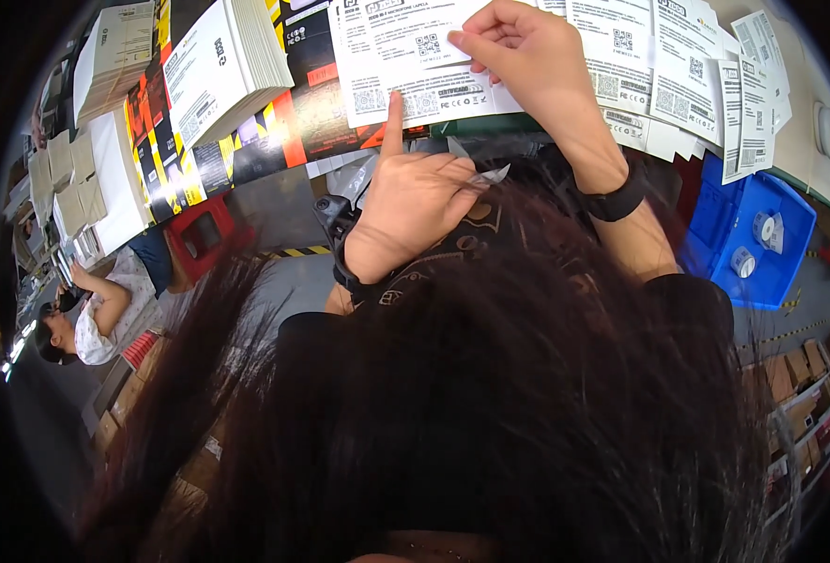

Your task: The recorder is sorting and organizing printed shipping labels on a workbench.

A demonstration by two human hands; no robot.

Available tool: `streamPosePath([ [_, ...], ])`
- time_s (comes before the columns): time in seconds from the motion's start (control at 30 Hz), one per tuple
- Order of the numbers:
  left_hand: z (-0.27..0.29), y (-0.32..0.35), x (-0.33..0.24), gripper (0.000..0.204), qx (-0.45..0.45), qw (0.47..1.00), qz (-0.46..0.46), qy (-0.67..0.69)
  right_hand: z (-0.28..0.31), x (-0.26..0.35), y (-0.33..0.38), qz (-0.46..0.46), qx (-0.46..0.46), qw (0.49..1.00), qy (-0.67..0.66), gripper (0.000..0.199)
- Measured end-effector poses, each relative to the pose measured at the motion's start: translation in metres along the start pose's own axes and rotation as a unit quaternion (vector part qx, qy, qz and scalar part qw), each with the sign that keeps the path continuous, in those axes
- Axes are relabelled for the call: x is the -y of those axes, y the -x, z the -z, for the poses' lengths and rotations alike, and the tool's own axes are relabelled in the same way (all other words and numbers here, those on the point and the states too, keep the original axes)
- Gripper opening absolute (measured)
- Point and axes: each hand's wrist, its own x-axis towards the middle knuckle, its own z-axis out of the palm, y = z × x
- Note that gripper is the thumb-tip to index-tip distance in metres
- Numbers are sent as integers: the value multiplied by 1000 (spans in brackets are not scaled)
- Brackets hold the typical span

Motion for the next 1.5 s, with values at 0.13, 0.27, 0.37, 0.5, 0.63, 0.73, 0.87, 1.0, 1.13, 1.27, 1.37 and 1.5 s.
streamPosePath([
  [0.13, -4, 2, 3, 17, -28, 999, -20, 5, -1, -2, -1, -17, -3, 1000, 18, 12],
  [0.27, -3, 1, 2, 17, -18, 1000, -18, 4, 0, 1, 0, -9, -1, 999, 33, 13],
  [0.37, -2, 1, 1, 17, -14, 1000, -16, -2, -4, 1, 3, 27, -10, 997, 69, 16],
  [0.5, -2, 1, 1, 17, -21, 1000, -23, 1, -21, 13, 11, 69, -49, 973, 214, 24],
  [0.63, 1, 0, 1, 12, 35, 999, 7, -33, -30, 15, 13, 65, -103, 914, 387, 33],
  [0.73, 3, 0, -2, 12, 13, 999, -8, -41, -27, 4, 11, 116, -164, 890, 409, 35],
  [0.87, 11, 1, 0, 10, 5, 1000, 1, 5, -27, -11, 6, 221, -201, 875, 381, 29],
  [1.0, 19, 10, 4, 16, -45, 998, 41, -6, -25, -5, 14, 287, -164, 895, 299, 23],
  [1.13, 10, 16, 7, 10, -28, 998, 54, -19, -40, 25, 26, 370, 17, 865, 338, 40],
  [1.27, 13, 16, 8, 11, 7, 996, 71, -47, -38, 36, 38, 345, 112, 832, 419, 51],
  [1.37, 14, 16, 8, 11, -13, 998, 54, -18, -16, 43, 41, 270, 83, 836, 471, 53],
  [1.5, 23, 11, 3, 14, -84, 995, 41, 44, 15, 57, 40, 291, 10, 841, 456, 46],
])
